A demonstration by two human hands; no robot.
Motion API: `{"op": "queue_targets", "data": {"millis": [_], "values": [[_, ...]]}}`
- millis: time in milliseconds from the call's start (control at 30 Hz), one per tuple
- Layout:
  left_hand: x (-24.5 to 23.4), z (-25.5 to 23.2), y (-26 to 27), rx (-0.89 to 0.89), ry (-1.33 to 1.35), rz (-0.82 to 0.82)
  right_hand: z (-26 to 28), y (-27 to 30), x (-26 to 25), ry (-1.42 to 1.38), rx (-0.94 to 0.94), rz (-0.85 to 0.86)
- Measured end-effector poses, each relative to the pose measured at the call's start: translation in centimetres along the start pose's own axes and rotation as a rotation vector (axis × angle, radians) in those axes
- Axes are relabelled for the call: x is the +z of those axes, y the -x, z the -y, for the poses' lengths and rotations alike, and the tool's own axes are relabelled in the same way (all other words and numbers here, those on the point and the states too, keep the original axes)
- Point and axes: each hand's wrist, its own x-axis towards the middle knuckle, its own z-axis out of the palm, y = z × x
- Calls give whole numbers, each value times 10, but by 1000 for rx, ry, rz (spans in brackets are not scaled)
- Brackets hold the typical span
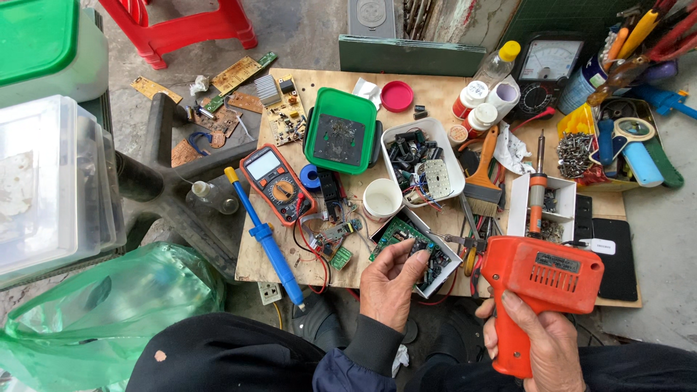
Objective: The person sits on the floor and works on a cluttered table, using a heat gun to apply heat to small electronic components. They use pliers to manipulate wires and parts, and handle various circuit boards and components from containers.
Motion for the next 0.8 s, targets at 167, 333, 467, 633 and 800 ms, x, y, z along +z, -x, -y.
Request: {"op": "queue_targets", "data": {"millis": [167,333,467,633,800], "values": [[0,-5,1,22,-47,-39,10,3,10,-30,-29,-27],[-3,0,0,42,-44,-26,18,5,16,-76,0,-140],[1,1,-2,6,-35,-40,24,-18,-3,-124,67,-189],[6,-13,5,-122,-41,-60,30,-106,-81,-569,264,48],[13,-17,8,-145,-3,-85,43,-161,-97,-759,257,255]]}}
